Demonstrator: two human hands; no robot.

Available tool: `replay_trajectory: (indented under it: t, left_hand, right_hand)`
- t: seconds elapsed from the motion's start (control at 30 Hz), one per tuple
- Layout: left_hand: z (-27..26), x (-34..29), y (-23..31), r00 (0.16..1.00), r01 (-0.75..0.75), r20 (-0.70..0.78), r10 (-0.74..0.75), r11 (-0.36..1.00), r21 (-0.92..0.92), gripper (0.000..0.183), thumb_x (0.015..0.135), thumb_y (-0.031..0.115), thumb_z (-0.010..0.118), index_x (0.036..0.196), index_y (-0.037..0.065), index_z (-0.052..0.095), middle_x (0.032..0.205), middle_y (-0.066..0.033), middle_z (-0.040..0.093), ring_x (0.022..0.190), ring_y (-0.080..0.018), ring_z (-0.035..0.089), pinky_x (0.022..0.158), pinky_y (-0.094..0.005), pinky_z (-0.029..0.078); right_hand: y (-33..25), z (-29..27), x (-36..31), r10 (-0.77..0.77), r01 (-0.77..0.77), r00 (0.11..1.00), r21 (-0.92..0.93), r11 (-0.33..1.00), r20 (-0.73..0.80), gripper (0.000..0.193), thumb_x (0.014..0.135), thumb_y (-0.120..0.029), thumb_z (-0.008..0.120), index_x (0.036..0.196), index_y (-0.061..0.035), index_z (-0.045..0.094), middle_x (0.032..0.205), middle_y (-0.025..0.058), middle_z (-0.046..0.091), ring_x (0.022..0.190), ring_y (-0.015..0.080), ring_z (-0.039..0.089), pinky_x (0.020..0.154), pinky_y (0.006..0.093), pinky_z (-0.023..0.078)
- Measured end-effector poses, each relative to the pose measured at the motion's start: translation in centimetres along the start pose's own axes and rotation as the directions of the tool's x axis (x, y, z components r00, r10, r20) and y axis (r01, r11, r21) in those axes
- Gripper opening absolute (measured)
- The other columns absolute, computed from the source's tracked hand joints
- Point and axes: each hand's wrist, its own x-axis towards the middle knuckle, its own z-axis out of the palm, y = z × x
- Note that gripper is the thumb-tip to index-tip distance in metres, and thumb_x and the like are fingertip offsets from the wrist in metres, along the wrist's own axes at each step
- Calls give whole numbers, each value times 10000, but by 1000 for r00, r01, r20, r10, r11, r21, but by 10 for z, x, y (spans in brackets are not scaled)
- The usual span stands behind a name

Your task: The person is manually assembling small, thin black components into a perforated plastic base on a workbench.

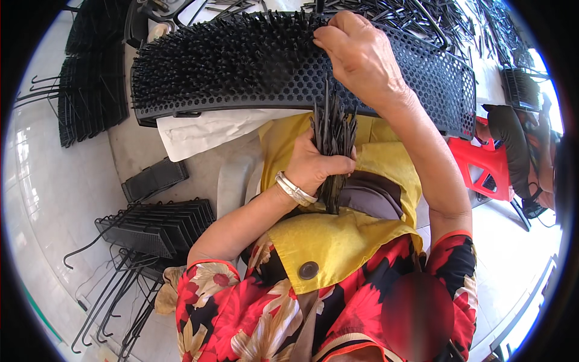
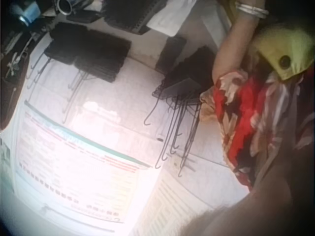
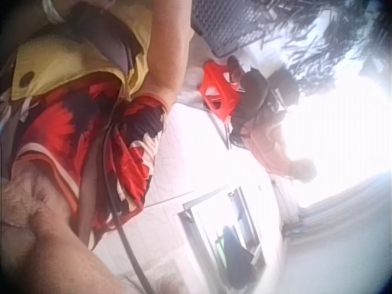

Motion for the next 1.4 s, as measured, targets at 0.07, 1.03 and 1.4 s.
replay_trajectory:
  t: [0.07,1.03,1.4]
  left_hand:
    - [0,0,0,1000,-1,4,1,1000,-5,233,598,-55,641,802,-5,540,703,-84,578,591,-158,558,535,-272,464]
    - [1,0,-1,1000,7,28,-8,999,35,361,588,-87,638,910,3,504,730,-83,581,607,-157,558,545,-277,467]
    - [-2,-3,-2,998,14,59,-12,999,-36,426,589,-75,633,976,21,484,723,-91,565,620,-174,554,546,-283,458]
  right_hand:
    - [-7,-6,0,146,-134,988,200,971,-46,88,670,-50,591,753,-21,585,659,122,539,619,276,558,534,352,462]
    - [8,-3,-7,-7,65,926,140,988,-379,152,624,58,613,747,-9,554,737,109,565,662,272,560,571,315,477]
    - [-21,-26,-17,526,-469,850,505,724,36,163,703,-57,654,852,-8,609,648,78,583,569,126,564,551,214,442]
